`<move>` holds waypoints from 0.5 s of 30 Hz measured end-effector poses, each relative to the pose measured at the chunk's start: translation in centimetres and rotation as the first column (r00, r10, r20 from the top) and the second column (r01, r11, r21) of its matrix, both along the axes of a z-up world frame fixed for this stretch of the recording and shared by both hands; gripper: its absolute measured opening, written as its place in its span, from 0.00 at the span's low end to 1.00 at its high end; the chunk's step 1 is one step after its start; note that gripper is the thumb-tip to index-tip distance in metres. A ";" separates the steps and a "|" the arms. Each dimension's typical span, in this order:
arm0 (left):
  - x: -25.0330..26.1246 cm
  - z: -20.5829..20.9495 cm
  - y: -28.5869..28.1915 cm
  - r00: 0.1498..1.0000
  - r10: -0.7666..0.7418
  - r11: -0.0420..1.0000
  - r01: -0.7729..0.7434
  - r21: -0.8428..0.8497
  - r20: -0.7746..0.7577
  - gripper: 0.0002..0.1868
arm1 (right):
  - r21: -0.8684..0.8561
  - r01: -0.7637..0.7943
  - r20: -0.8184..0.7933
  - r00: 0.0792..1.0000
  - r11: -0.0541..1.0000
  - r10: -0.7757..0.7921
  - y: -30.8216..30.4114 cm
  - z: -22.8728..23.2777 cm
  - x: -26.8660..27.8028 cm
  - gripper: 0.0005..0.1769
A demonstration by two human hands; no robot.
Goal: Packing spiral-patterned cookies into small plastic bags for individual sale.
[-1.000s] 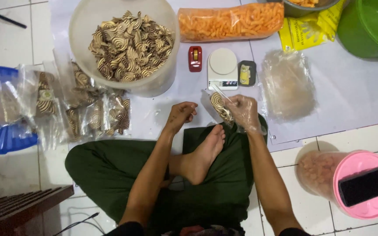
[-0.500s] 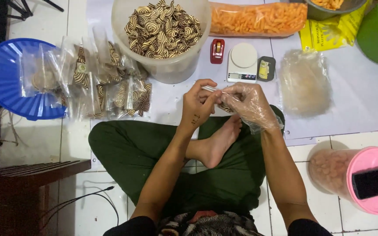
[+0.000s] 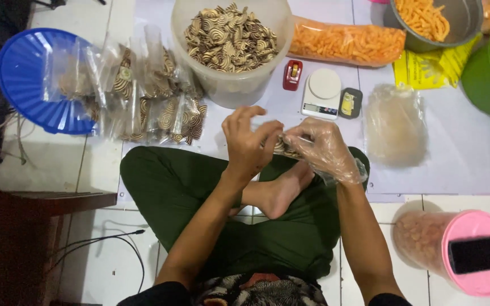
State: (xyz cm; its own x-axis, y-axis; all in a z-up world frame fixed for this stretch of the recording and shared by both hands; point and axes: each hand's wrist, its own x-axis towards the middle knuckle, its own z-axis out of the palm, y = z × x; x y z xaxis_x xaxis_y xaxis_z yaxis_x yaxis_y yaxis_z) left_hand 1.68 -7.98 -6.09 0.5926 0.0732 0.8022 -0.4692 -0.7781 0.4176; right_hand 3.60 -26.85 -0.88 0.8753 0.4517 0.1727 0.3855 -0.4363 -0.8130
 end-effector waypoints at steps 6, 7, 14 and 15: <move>0.1 -3.0 2.7 0.977 -0.186 0.963 0.203 0.176 -0.109 0.05 | -0.115 -0.092 0.079 0.992 0.989 0.102 1.1 1.2 -0.5 0.05; -0.2 -3.0 3.1 0.979 -0.171 0.966 0.189 0.175 -0.112 0.05 | -0.114 -0.108 0.076 0.990 0.988 0.117 1.5 1.2 -0.5 0.05; -0.9 -3.7 7.1 0.894 -0.144 0.939 0.259 0.226 -0.424 0.04 | -0.063 -0.119 0.032 0.992 0.991 0.121 4.3 -1.1 0.4 0.11; -0.7 -3.8 8.0 0.853 -0.111 0.947 0.247 0.207 -0.510 0.02 | -0.024 -0.085 0.042 0.995 0.996 0.086 4.8 -1.5 0.7 0.16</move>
